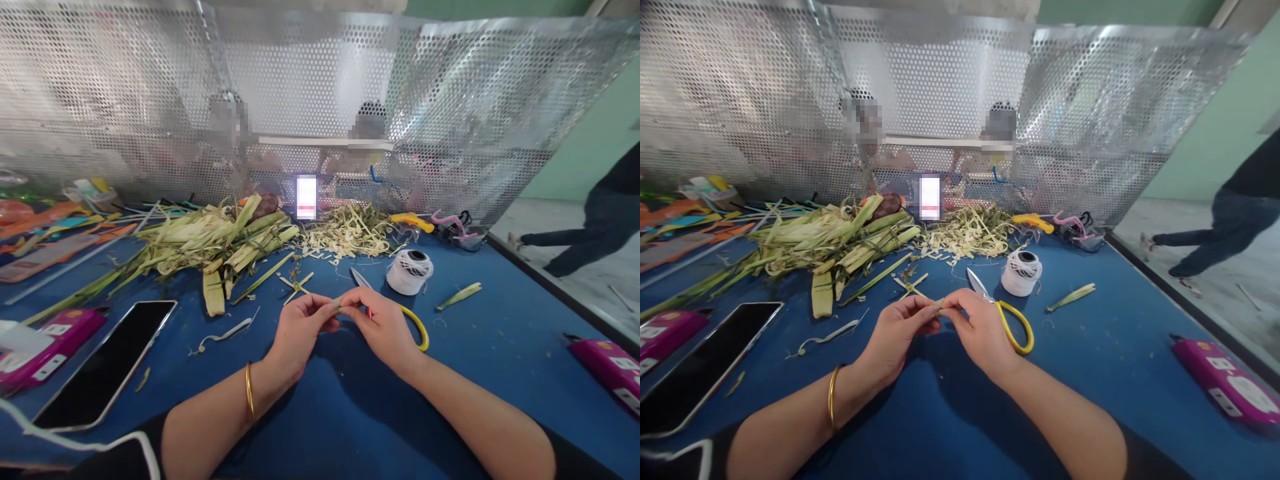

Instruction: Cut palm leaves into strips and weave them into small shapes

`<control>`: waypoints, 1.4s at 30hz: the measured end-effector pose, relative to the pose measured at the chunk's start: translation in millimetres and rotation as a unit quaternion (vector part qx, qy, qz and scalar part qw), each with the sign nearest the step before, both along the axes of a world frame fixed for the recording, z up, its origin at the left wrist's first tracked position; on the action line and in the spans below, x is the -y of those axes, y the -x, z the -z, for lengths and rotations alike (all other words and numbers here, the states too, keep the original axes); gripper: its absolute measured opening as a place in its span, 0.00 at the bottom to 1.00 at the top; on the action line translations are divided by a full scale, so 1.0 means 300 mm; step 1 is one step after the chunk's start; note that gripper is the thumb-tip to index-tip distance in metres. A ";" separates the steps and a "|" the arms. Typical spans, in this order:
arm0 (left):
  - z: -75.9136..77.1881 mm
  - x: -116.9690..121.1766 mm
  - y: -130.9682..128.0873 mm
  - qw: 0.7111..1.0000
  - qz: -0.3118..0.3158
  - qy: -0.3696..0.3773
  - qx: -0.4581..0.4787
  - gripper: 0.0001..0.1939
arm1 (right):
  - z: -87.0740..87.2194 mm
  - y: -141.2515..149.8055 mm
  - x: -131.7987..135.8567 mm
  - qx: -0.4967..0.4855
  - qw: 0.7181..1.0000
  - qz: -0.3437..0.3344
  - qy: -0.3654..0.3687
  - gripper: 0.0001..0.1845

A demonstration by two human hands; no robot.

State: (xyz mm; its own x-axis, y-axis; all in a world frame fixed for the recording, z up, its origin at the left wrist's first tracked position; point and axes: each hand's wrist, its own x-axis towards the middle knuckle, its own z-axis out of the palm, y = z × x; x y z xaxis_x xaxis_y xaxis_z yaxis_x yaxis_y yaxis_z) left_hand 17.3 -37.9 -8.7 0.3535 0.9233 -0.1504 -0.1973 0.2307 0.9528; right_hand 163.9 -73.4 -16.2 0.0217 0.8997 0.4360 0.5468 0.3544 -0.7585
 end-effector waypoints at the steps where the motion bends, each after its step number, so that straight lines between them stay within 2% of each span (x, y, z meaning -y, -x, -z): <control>1: 0.000 0.001 0.000 1.000 -0.007 -0.018 -0.010 0.11 | -0.004 0.003 0.001 -0.015 1.000 0.006 0.015 0.05; 7: -0.016 0.004 0.003 0.996 -0.007 -0.078 -0.051 0.08 | -0.024 0.016 0.005 -0.098 0.992 0.043 0.069 0.05; 14: -0.024 0.009 -0.002 0.995 -0.003 -0.083 -0.063 0.07 | -0.016 0.011 0.000 -0.158 0.984 0.022 0.084 0.05; 16: -0.017 0.008 -0.003 0.997 -0.001 -0.062 -0.046 0.09 | -0.013 0.007 0.000 -0.136 0.988 0.014 0.064 0.06; 21: -0.002 0.000 0.001 1.000 0.005 -0.026 -0.004 0.11 | -0.015 -0.002 0.001 -0.014 1.000 -0.006 -0.023 0.02; 25: -0.001 -0.002 0.005 1.000 0.019 -0.001 -0.003 0.12 | -0.010 -0.004 -0.002 0.005 1.000 0.003 -0.031 0.05; 31: -0.011 -0.001 0.004 0.995 0.010 -0.079 -0.053 0.09 | -0.008 0.001 -0.001 -0.031 0.999 0.022 0.006 0.06; 37: -0.012 0.004 0.007 0.983 0.025 -0.140 -0.113 0.07 | -0.011 0.006 0.001 -0.076 0.996 0.032 0.032 0.04; 42: -0.012 0.005 0.008 0.979 0.024 -0.154 -0.130 0.06 | -0.025 0.001 -0.008 -0.136 0.987 0.014 0.081 0.07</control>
State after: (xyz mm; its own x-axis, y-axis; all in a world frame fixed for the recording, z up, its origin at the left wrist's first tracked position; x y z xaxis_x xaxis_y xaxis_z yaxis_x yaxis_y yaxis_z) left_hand 14.8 -39.3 -5.0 0.3844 0.9222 0.0413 0.0654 -0.0718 0.9953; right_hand 163.5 -71.0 -8.7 0.1437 0.9548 0.2602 0.3225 0.2034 -0.9244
